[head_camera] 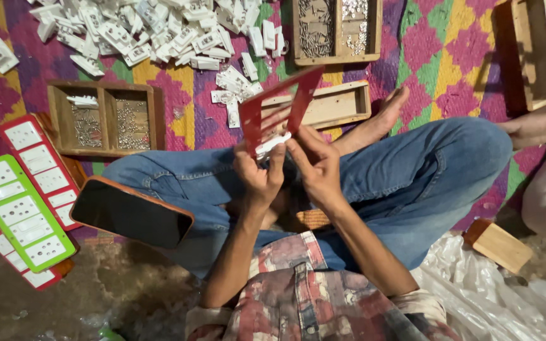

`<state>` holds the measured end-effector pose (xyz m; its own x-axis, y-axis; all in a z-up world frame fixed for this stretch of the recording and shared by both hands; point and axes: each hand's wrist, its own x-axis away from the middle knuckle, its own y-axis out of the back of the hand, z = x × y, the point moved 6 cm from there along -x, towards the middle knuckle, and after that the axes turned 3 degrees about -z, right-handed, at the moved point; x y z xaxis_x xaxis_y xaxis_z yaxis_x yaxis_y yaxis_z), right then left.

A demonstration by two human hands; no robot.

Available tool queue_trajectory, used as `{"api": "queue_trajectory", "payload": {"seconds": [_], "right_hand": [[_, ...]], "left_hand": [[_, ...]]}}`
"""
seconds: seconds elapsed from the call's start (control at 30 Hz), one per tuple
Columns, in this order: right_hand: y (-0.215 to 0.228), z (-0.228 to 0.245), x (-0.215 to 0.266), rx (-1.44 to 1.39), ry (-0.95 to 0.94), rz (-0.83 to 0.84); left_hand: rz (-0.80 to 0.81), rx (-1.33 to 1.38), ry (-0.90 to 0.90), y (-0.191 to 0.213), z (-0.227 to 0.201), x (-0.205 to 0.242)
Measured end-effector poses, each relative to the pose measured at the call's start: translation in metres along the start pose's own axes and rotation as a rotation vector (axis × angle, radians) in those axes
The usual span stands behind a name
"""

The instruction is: The person sits on the floor and assembles white electrical socket modules into a red plastic strip. They pick up individual modules, align them into the strip's slots, and press them into place. The person also handles small metal screws from a wooden box and places them into the modules.

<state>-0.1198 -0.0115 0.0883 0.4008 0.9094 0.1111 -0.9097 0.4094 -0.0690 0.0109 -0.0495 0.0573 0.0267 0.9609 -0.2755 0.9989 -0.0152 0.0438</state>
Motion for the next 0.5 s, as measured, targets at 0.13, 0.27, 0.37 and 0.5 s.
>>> {"api": "queue_trajectory", "payload": {"seconds": [0.13,0.27,0.37,0.5], "right_hand": [[-0.0014,0.0001,0.0042,0.083,0.039,0.001],[-0.0002,-0.0038,-0.0018,-0.043,-0.023,-0.021],[0.0005,-0.0039,-0.0007,-0.046,-0.014,-0.028],[0.0033,-0.0082,-0.0014,-0.07,-0.042,-0.066]], "left_hand": [[-0.02,-0.097,0.025,0.0046,-0.0008,0.0031],[-0.024,-0.022,0.074,-0.0004,-0.0008,0.0002],[-0.047,-0.005,0.101,-0.0015,-0.0006,0.0012],[-0.048,-0.058,0.08,-0.0037,-0.0036,0.0011]]}}
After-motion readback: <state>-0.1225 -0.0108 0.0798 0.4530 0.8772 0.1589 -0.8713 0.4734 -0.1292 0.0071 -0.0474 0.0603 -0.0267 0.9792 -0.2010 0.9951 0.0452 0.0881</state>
